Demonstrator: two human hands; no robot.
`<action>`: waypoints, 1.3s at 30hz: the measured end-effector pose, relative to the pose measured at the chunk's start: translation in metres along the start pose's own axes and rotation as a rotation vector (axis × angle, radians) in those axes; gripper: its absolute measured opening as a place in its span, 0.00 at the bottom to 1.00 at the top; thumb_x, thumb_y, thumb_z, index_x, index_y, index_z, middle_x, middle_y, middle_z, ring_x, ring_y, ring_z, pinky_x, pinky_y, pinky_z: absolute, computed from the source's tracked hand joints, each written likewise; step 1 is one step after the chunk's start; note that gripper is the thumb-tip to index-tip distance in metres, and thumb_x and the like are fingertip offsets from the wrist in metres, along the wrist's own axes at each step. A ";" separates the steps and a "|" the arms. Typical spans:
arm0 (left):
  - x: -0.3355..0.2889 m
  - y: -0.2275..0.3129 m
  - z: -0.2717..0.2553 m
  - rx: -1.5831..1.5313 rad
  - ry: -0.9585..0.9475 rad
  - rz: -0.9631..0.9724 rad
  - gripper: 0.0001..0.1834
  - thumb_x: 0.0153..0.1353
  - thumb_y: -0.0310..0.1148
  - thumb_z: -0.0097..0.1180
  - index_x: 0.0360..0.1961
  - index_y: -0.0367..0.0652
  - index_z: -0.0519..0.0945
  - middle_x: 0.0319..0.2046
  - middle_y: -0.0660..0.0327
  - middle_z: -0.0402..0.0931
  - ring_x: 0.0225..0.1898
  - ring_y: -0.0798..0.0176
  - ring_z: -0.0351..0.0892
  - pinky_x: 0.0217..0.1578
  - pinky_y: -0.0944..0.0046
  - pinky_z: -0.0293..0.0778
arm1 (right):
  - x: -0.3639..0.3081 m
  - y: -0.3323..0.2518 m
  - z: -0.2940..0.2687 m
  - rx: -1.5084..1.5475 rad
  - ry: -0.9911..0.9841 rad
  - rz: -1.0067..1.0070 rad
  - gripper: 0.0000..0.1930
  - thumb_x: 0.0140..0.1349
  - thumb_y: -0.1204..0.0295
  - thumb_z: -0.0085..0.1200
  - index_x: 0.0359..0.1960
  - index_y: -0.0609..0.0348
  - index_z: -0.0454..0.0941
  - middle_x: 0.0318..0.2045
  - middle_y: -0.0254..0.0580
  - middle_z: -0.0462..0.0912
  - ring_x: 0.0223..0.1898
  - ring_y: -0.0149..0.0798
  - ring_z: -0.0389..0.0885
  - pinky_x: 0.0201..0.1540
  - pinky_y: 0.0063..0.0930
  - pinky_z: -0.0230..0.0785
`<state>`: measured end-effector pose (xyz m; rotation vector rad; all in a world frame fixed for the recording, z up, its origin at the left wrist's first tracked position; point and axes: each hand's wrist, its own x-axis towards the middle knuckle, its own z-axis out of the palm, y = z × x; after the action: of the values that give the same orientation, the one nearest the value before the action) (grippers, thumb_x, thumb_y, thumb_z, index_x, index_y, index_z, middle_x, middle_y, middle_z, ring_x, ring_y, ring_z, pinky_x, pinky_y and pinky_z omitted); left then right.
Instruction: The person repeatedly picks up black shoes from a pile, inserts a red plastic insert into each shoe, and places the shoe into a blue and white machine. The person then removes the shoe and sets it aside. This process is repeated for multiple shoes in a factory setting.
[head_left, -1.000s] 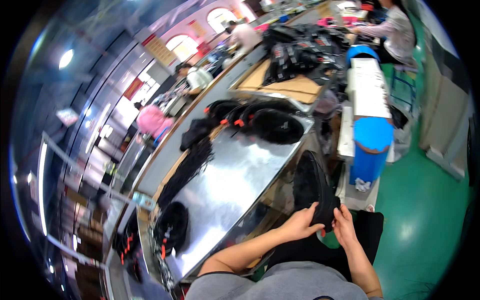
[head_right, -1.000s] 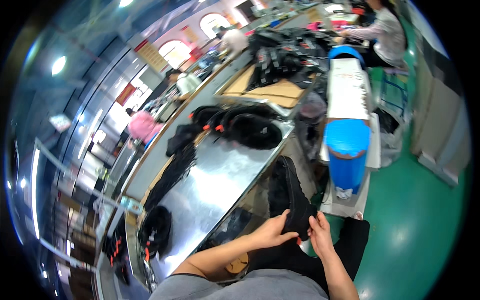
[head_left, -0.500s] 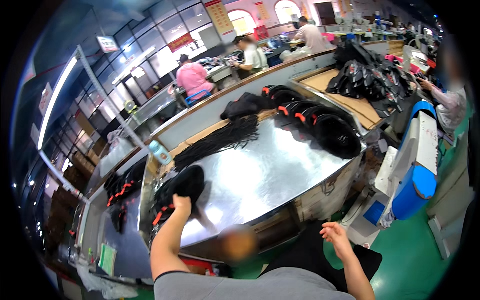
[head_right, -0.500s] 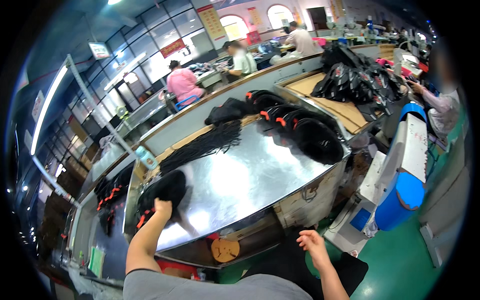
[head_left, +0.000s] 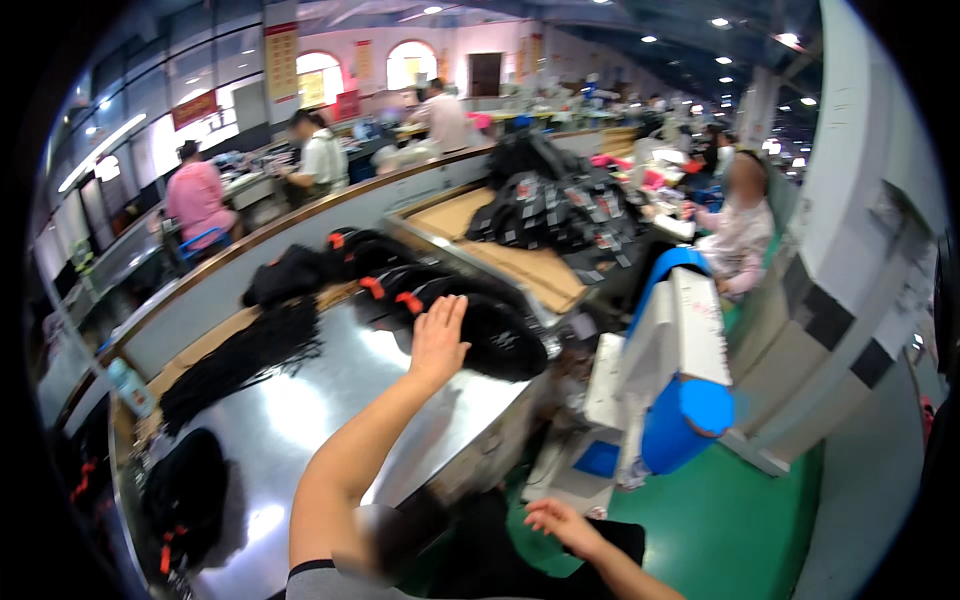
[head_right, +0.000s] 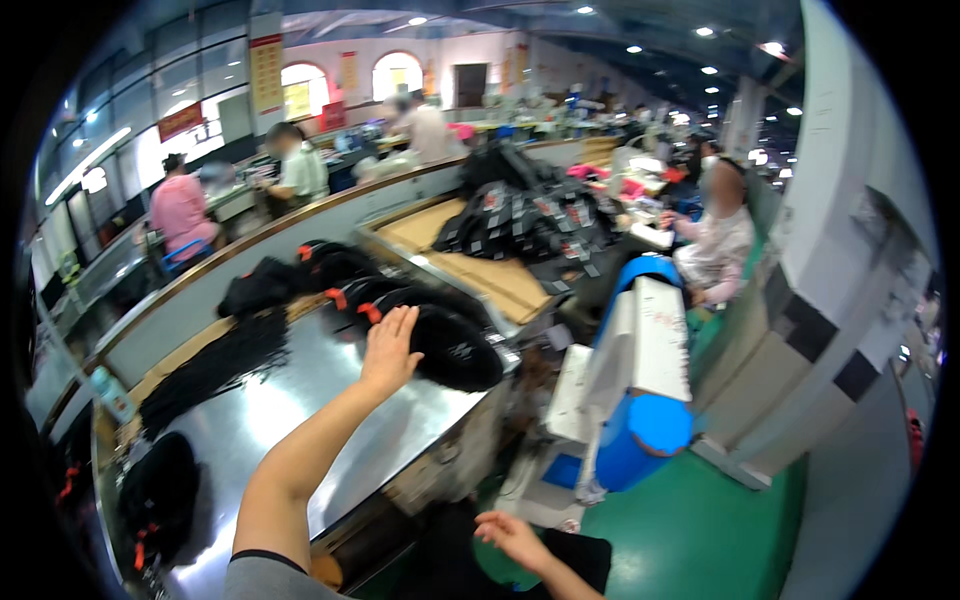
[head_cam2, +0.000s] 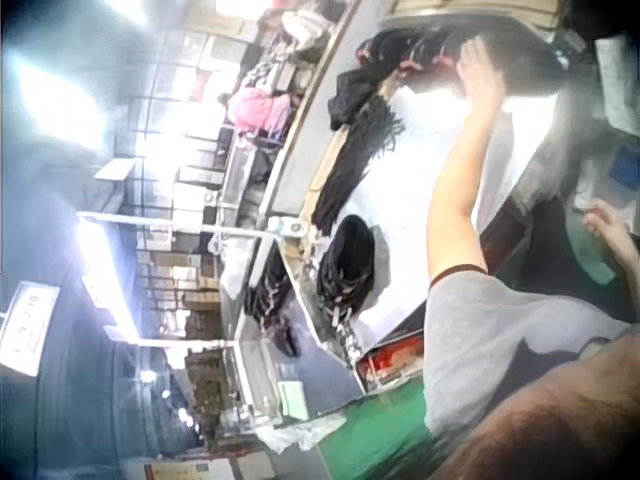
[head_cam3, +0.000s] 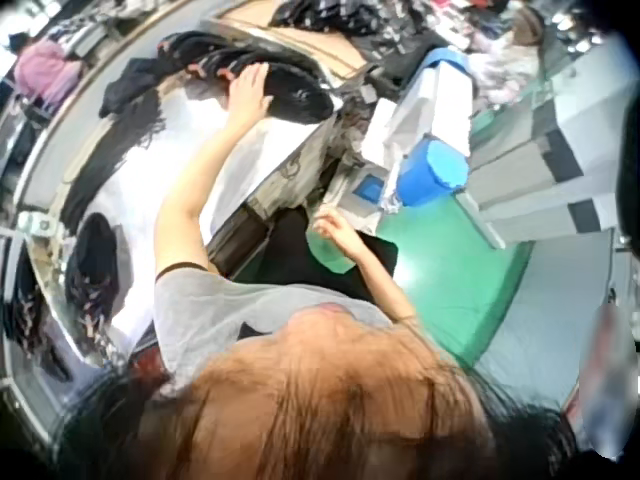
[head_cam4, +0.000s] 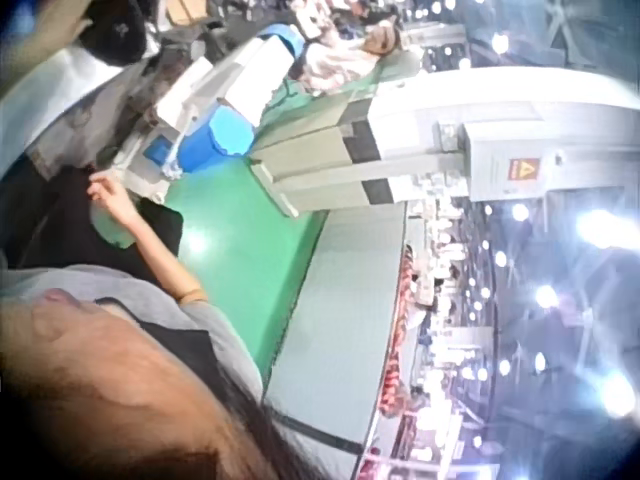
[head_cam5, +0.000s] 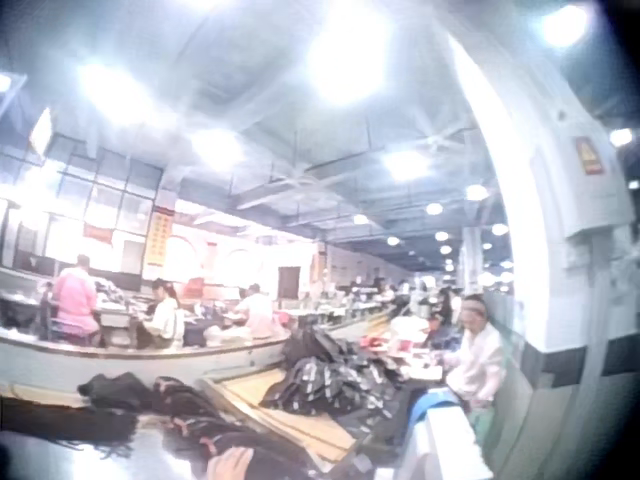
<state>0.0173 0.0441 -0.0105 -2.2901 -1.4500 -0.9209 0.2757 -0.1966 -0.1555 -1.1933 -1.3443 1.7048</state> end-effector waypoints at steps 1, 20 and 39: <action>0.016 0.005 0.015 0.066 0.066 0.001 0.45 0.43 0.33 0.67 0.63 0.42 0.59 0.61 0.53 0.61 0.64 0.52 0.56 0.59 0.55 0.56 | -0.011 0.003 -0.004 0.027 0.008 0.004 0.14 0.66 0.67 0.48 0.50 0.59 0.72 0.38 0.34 0.80 0.37 0.25 0.74 0.40 0.18 0.66; -0.164 0.217 0.025 -1.949 -1.209 -0.323 0.18 0.63 0.29 0.48 0.54 0.38 0.70 0.47 0.62 0.73 0.47 0.70 0.72 0.50 0.68 0.69 | -0.095 -0.096 -0.055 -0.049 0.121 -0.412 0.24 0.67 0.60 0.46 0.60 0.60 0.64 0.54 0.38 0.70 0.55 0.29 0.67 0.59 0.26 0.58; -0.168 0.242 0.162 -1.851 -1.032 -0.924 0.28 0.57 0.51 0.59 0.54 0.47 0.71 0.51 0.65 0.73 0.54 0.62 0.70 0.55 0.59 0.63 | -0.036 0.038 -0.148 0.056 0.810 -0.157 0.10 0.60 0.68 0.56 0.30 0.65 0.77 0.25 0.29 0.76 0.29 0.23 0.69 0.32 0.20 0.62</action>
<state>0.2403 -0.0981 -0.2177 -3.5558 -3.0497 -2.1585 0.4279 -0.1841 -0.1919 -1.4716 -0.8437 0.9557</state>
